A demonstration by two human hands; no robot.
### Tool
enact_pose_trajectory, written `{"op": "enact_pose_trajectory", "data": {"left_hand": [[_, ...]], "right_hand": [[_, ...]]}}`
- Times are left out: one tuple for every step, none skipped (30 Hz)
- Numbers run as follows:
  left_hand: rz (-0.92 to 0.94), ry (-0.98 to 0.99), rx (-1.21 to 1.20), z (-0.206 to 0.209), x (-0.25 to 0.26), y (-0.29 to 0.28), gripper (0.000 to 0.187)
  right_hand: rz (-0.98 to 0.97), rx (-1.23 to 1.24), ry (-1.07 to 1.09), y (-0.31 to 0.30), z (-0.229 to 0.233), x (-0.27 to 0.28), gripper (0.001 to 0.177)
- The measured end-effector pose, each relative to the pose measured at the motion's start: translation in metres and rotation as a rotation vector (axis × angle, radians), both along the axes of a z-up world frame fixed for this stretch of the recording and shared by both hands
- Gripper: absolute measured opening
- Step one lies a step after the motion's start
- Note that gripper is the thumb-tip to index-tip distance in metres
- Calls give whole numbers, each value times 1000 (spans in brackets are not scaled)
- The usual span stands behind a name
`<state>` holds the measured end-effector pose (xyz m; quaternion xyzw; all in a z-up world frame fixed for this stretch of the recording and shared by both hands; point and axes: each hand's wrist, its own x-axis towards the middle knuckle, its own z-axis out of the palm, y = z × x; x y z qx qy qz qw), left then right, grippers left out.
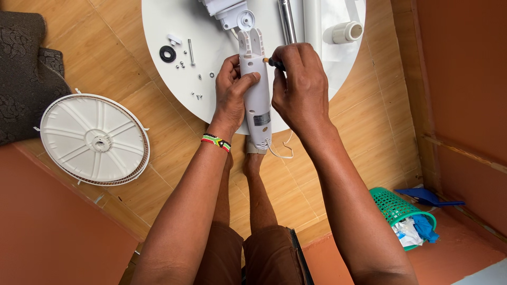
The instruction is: The person disassembles an electric fan by removing screws from the motor housing and control panel using a screwdriver. They separate the fan components and place the screws and parts on a nearby table.
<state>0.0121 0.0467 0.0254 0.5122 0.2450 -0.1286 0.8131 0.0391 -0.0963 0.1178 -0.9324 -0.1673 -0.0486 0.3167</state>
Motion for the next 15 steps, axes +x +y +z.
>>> {"op": "enact_pose_trajectory", "data": {"left_hand": [[1, -1, 9, 0, 0, -1, 52], [4, -3, 19, 0, -1, -1, 51], [7, -5, 29, 0, -1, -1, 49], [4, -11, 35, 0, -1, -2, 48], [1, -17, 41, 0, -1, -2, 48], [-3, -23, 47, 0, -1, -3, 47], [-10, -27, 78, 0, -1, -5, 46], [-16, -32, 112, 0, 0, -6, 45], [-21, -37, 146, 0, 1, -6, 45], [-28, -41, 141, 0, 1, -6, 44], [-36, -45, 137, 1, 2, -6, 44], [-46, -49, 131, 1, 2, -7, 44], [-39, -51, 113, 1, 2, -7, 43], [-35, -55, 93, 1, 2, -7, 43], [-31, -59, 74, 1, 2, -8, 42]], "right_hand": [[3, 12, 8, -2, 1, 0, 26], [8, 26, 15, -3, 3, 0, 26], [1, 29, 28, -4, 5, 0, 25], [-7, 31, 40, -5, 7, 0, 25], [-15, 33, 52, -6, 8, -1, 24], [-22, 56, 61, -7, 10, -2, 24], [-28, 79, 69, -9, 12, -3, 24], [-32, 104, 76, -10, 13, -3, 24], [-48, 110, 90, -11, 14, -3, 23], [-62, 116, 103, -11, 14, -3, 22], [-75, 123, 116, -11, 14, -4, 22], [-88, 139, 116, -11, 13, -4, 22], [-102, 155, 115, -10, 11, -5, 22], [-118, 169, 111, -9, 10, -5, 22], [-117, 152, 96, -8, 8, -6, 22]]}}
